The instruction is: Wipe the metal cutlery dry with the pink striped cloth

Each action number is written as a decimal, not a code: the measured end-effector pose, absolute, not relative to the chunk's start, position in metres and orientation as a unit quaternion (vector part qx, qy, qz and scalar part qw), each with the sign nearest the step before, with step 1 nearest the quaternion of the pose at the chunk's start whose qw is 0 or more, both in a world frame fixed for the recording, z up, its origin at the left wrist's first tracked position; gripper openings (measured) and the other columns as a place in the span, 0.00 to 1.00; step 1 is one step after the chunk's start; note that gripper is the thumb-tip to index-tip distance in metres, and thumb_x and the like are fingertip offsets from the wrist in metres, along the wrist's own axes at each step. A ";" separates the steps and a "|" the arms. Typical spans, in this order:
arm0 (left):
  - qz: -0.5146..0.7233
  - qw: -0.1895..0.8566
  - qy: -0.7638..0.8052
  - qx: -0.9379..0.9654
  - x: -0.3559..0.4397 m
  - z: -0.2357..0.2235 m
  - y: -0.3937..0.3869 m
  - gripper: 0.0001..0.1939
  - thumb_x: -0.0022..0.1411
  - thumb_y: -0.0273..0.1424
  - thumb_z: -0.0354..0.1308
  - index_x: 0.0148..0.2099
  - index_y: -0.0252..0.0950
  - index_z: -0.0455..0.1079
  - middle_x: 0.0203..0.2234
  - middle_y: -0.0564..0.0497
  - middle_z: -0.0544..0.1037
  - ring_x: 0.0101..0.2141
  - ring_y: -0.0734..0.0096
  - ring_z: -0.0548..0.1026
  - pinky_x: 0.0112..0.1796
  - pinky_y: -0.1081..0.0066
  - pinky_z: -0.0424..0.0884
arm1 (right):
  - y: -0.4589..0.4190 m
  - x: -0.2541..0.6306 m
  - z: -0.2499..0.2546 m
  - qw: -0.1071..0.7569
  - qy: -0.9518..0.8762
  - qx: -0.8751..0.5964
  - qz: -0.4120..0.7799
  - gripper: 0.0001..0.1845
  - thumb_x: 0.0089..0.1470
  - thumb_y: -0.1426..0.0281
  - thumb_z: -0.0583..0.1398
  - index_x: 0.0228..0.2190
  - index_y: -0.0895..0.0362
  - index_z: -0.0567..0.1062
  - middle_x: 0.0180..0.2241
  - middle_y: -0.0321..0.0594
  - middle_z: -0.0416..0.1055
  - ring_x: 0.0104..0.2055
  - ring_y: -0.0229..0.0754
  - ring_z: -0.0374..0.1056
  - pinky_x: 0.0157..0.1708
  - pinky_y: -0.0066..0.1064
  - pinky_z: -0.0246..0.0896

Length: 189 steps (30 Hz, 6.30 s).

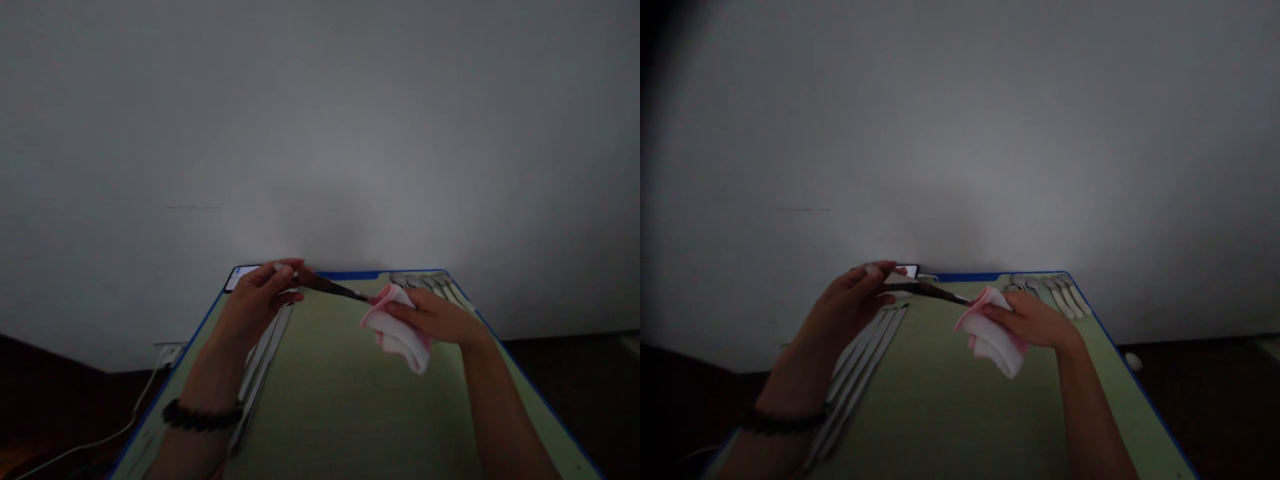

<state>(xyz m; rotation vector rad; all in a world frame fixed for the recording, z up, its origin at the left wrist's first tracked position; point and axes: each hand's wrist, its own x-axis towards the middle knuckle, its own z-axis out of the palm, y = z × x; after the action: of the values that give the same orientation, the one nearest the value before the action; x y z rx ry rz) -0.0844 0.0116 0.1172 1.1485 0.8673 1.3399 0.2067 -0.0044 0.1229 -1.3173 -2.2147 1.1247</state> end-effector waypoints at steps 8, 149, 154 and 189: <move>0.535 0.612 0.237 0.532 -0.090 0.123 0.002 0.13 0.58 0.31 0.61 0.46 0.36 0.74 0.41 0.44 0.79 0.38 0.62 0.78 0.27 0.77 0.76 | -0.008 0.219 0.128 0.192 -0.735 -0.455 0.464 0.23 0.55 0.52 0.52 0.35 0.59 0.74 0.29 0.39 0.76 0.27 0.38 0.71 0.25 0.26 0.63; 0.490 0.564 0.274 0.605 -0.095 0.123 -0.001 0.11 0.57 0.31 0.61 0.43 0.34 0.76 0.30 0.44 0.81 0.24 0.69 0.78 0.25 0.73 0.74 | -0.024 0.223 0.147 0.201 -0.733 -0.502 0.413 0.24 0.55 0.52 0.51 0.34 0.59 0.74 0.27 0.41 0.75 0.25 0.38 0.70 0.22 0.27 0.62; 0.481 0.557 0.283 0.615 -0.093 0.123 0.000 0.10 0.58 0.29 0.60 0.42 0.35 0.76 0.32 0.45 0.81 0.26 0.70 0.78 0.26 0.74 0.74 | -0.023 0.222 0.146 0.181 -0.749 -0.493 0.404 0.24 0.55 0.52 0.51 0.35 0.58 0.74 0.27 0.40 0.75 0.25 0.37 0.70 0.22 0.26 0.61; 0.454 0.441 0.412 0.655 -0.071 0.142 -0.011 0.07 0.56 0.30 0.61 0.38 0.37 0.77 0.21 0.51 0.81 0.23 0.70 0.77 0.27 0.74 0.73 | -0.019 0.202 0.148 0.118 -0.833 -0.408 0.354 0.23 0.58 0.55 0.49 0.39 0.57 0.74 0.27 0.36 0.72 0.25 0.33 0.64 0.23 0.23 0.56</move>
<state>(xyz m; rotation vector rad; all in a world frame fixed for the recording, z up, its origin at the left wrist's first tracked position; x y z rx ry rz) -0.0714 -0.0112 0.1422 1.6266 1.0235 1.1278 0.2024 -0.0187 0.1478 -1.1939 -2.4367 1.0352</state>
